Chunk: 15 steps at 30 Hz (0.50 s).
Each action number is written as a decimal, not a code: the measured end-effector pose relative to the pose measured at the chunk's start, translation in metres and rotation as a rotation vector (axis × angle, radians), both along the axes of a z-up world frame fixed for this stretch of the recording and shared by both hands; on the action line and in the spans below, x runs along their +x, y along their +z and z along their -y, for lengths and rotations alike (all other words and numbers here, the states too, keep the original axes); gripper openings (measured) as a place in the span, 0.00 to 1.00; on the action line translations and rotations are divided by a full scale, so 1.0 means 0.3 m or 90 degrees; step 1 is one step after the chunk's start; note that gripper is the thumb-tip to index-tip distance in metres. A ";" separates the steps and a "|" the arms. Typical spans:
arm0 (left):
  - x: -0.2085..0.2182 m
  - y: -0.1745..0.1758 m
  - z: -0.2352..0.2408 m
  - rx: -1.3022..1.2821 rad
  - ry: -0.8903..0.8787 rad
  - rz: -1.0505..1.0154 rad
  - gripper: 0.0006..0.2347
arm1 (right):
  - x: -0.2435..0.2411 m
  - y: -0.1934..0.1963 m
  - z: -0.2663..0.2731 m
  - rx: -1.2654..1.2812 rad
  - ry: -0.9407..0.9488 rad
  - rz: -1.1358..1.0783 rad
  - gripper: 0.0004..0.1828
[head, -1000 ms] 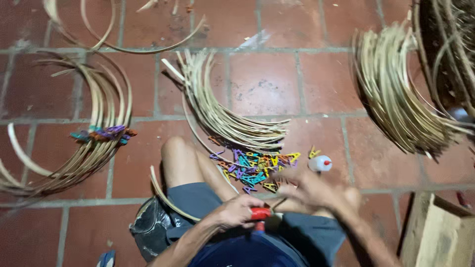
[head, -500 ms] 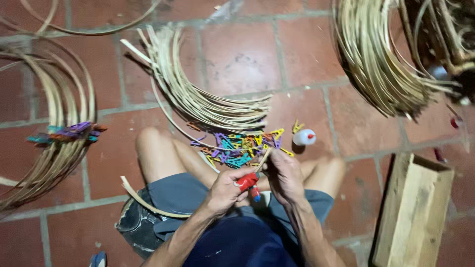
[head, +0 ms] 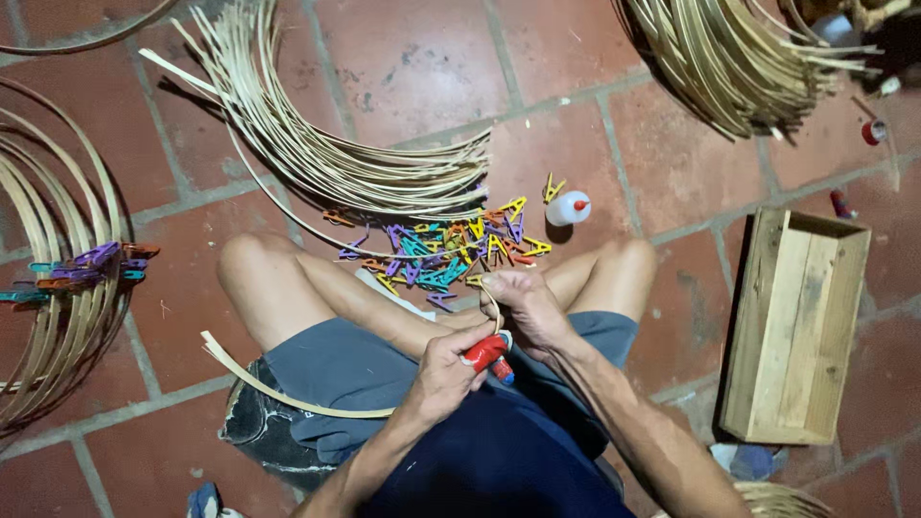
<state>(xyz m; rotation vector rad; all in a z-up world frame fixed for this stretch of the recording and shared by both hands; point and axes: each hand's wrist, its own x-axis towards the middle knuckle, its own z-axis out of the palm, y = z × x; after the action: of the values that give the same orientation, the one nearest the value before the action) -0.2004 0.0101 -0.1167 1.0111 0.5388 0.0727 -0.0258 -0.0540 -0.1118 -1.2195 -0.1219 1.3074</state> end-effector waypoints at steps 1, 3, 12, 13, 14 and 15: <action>-0.003 -0.002 0.007 -0.013 0.001 0.007 0.19 | -0.001 -0.005 0.010 -0.001 0.007 -0.002 0.13; 0.003 -0.007 0.014 -0.031 0.001 0.005 0.19 | 0.010 -0.014 0.017 -0.010 0.028 0.010 0.15; 0.038 0.128 -0.029 0.498 0.060 0.026 0.22 | 0.020 0.016 0.007 0.026 -0.014 -0.004 0.15; 0.052 0.177 -0.063 0.819 0.128 0.148 0.21 | 0.043 0.033 -0.001 0.080 -0.047 -0.020 0.15; 0.074 0.223 -0.092 0.838 0.057 0.088 0.25 | 0.070 0.043 -0.002 0.134 -0.080 -0.042 0.16; 0.105 0.260 -0.120 0.855 -0.013 0.027 0.30 | 0.120 0.042 -0.005 0.110 -0.090 0.025 0.16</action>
<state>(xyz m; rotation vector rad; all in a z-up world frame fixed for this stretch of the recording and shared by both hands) -0.1690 0.0461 -0.0387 2.3097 0.4034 0.4812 0.0103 -0.0526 -0.0992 -1.0877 -0.1699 1.1261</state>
